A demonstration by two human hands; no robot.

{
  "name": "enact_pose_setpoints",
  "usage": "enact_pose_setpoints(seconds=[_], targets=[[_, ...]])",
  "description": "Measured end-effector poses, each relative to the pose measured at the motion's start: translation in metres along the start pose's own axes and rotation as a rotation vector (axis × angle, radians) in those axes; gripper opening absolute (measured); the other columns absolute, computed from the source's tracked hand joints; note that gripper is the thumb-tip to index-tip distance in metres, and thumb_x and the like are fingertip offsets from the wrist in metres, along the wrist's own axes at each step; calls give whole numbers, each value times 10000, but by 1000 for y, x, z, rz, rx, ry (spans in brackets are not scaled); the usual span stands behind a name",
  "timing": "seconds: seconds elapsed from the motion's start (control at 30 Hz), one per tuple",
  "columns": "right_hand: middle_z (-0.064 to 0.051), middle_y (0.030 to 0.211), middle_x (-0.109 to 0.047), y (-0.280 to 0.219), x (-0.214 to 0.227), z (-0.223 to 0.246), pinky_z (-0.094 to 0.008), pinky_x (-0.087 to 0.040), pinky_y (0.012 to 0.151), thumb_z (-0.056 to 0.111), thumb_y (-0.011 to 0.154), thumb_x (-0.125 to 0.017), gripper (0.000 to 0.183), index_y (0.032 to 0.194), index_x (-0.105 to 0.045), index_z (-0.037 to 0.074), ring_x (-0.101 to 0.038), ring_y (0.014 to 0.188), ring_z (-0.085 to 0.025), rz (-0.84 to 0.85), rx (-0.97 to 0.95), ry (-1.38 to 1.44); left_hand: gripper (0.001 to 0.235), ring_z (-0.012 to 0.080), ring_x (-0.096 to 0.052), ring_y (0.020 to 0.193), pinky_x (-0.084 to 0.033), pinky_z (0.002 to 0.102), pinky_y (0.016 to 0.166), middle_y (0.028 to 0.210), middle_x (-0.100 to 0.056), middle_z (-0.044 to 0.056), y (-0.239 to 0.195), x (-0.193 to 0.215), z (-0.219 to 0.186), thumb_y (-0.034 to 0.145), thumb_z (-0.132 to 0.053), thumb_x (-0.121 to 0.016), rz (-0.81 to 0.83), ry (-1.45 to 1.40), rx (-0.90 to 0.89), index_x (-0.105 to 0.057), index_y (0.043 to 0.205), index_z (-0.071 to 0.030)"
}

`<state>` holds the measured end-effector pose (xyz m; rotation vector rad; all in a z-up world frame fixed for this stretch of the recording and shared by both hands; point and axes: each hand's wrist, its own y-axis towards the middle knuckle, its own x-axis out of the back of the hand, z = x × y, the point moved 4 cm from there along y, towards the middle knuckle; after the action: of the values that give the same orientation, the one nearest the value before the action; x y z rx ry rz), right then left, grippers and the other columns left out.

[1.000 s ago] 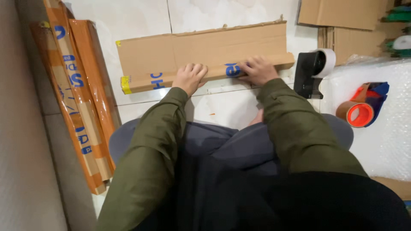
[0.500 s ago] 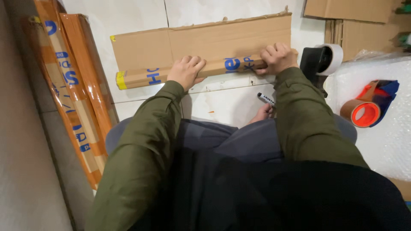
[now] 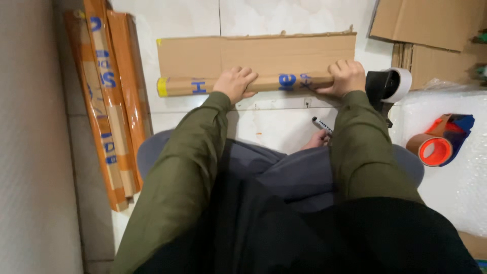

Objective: The person rolls a sheet of bubble wrap into a tight cylinder. They then place a flat piece of cardboard over the bubble wrap and roll it up together. Finally, they secure the rolled package by applying tape around it.

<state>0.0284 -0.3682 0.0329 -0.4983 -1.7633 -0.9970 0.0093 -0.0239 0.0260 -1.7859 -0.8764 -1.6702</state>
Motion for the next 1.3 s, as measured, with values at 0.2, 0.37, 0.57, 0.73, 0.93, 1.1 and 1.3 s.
enact_pose_setpoints(seconds=[0.2,0.37,0.57,0.73,0.93,1.1,1.3], targets=[[-45,829,-532,22,26,28,-368,-471,716,568,506,-772,620,922,-596,142,-576,795,-250,199,56,7,489,223,-583,902,-497,361,729,982,-543,-23,-4,-6,-1,696,-549,-681,-18,-18,13,-527,1037,-234],[-3,811,-487,59,24,105,-330,-417,672,659,771,-562,499,914,-570,182,-518,745,-204,-50,201,43,515,212,-550,885,-469,355,711,968,-507,-25,-2,-13,-4,684,-555,-693,-87,30,6,-499,1046,-244],[0,765,-440,66,28,119,-332,-372,603,726,859,-403,560,853,-549,185,-458,676,-202,-148,178,-49,545,244,-514,1035,-449,340,849,1100,-510,51,-47,13,29,750,-430,-715,-61,3,-54,-491,1166,-158],[-1,751,-407,68,32,120,-316,-344,560,648,907,-417,492,837,-549,179,-427,620,-191,-222,179,-79,659,240,-494,970,-374,370,879,1062,-467,43,-107,20,79,740,-466,-704,-82,134,25,-436,1250,-148],[7,752,-424,67,26,116,-312,-355,571,717,889,-347,570,826,-557,191,-432,632,-183,-207,166,-96,574,267,-505,786,-424,396,692,917,-425,35,-108,8,89,716,-695,-566,-241,225,91,-518,1072,-247],[15,743,-424,66,23,112,-298,-380,588,731,785,-511,528,814,-547,205,-459,655,-176,-176,149,-101,506,273,-558,811,-477,372,680,940,-468,24,-104,20,91,727,-645,-624,-211,79,95,-519,972,-215],[21,727,-433,65,16,107,-301,-409,599,720,859,-412,542,809,-533,195,-486,649,-183,-142,149,-41,559,239,-539,861,-500,357,715,913,-474,8,-103,36,85,687,-681,-639,-148,81,241,-561,1052,-264]])
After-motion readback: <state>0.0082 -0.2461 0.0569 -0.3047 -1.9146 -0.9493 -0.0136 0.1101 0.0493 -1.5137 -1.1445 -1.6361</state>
